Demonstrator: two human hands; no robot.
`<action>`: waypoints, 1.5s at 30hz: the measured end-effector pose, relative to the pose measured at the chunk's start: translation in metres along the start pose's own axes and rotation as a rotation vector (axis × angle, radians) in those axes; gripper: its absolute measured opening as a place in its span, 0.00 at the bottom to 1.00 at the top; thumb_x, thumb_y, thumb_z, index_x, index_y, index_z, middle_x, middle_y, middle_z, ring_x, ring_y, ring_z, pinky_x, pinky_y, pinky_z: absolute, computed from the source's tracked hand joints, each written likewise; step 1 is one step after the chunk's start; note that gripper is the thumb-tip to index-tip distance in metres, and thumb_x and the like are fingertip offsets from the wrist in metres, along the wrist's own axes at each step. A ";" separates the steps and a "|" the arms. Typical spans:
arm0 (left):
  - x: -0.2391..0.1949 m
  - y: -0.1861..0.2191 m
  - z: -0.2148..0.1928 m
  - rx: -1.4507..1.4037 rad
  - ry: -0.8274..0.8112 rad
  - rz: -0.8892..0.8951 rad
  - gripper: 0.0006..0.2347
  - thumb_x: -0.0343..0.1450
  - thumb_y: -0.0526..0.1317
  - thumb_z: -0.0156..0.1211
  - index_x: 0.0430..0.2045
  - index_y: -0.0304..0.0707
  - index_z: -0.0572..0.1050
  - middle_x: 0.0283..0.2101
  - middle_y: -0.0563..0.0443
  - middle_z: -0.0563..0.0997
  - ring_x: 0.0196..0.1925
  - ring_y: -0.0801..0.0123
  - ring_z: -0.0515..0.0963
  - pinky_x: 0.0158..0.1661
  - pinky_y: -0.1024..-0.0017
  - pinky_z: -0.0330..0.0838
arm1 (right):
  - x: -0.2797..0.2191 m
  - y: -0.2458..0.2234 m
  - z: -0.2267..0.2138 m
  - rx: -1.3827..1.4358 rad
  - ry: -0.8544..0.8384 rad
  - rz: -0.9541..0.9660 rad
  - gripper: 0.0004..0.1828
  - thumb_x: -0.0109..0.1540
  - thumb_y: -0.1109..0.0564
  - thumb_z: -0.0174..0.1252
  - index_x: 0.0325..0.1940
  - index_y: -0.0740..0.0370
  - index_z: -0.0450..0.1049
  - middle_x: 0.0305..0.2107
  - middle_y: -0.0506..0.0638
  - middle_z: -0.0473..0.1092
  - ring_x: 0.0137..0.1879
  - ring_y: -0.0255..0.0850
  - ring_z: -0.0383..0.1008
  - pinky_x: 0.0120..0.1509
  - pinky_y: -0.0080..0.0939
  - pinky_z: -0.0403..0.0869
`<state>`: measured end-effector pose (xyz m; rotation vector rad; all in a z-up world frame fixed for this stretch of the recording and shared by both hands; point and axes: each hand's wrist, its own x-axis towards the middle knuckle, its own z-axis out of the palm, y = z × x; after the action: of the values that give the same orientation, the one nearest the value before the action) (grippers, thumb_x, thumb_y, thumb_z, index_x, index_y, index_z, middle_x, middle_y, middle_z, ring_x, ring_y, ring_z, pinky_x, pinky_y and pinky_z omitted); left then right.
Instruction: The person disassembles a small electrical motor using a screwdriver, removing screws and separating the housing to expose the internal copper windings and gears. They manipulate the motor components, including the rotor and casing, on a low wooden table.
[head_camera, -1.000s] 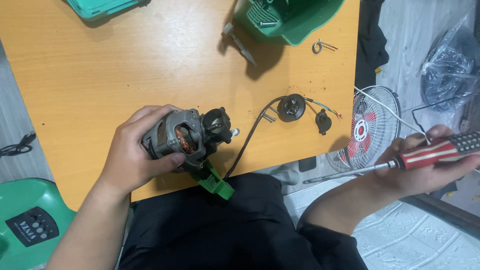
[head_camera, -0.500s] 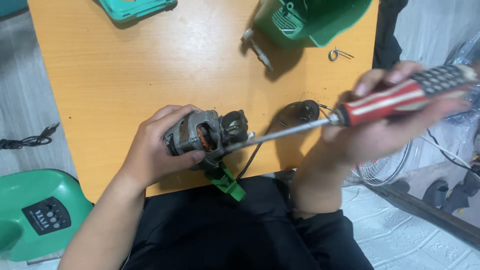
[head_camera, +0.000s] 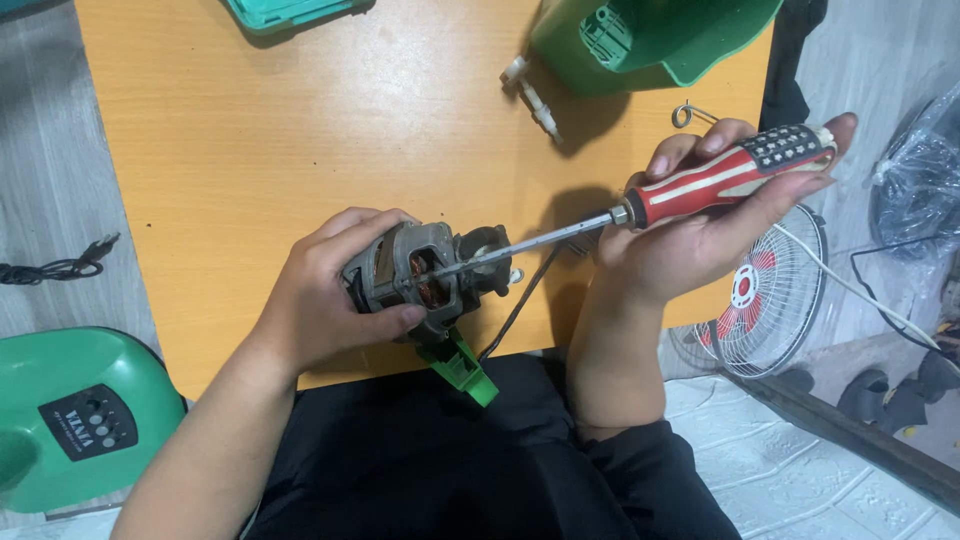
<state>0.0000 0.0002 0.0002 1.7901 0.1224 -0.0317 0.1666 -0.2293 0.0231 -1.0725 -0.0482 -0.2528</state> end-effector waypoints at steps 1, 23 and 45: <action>0.000 0.000 0.000 0.001 -0.005 0.001 0.32 0.52 0.37 0.78 0.53 0.25 0.75 0.50 0.40 0.81 0.50 0.55 0.82 0.52 0.63 0.75 | 0.000 0.001 0.001 -0.008 0.002 -0.004 0.31 0.75 0.38 0.40 0.82 0.44 0.52 0.39 0.56 0.71 0.32 0.39 0.69 0.36 0.38 0.68; 0.000 0.001 0.000 0.028 0.007 0.010 0.34 0.49 0.34 0.78 0.52 0.24 0.76 0.49 0.39 0.81 0.48 0.55 0.82 0.52 0.64 0.75 | 0.065 -0.084 -0.040 -0.455 -0.878 -0.065 0.17 0.75 0.39 0.50 0.46 0.44 0.51 0.49 0.55 0.64 0.49 0.35 0.73 0.47 0.29 0.80; 0.003 0.008 0.012 -0.091 -0.011 -0.120 0.30 0.62 0.50 0.56 0.50 0.17 0.74 0.51 0.33 0.78 0.50 0.52 0.79 0.53 0.64 0.71 | 0.077 -0.089 -0.041 -0.753 -1.039 -0.281 0.28 0.68 0.54 0.40 0.74 0.57 0.56 0.56 0.70 0.61 0.52 0.54 0.67 0.59 0.47 0.72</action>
<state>0.0048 -0.0133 0.0047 1.6894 0.2196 -0.1205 0.2174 -0.3187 0.0927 -1.8543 -1.1126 0.0775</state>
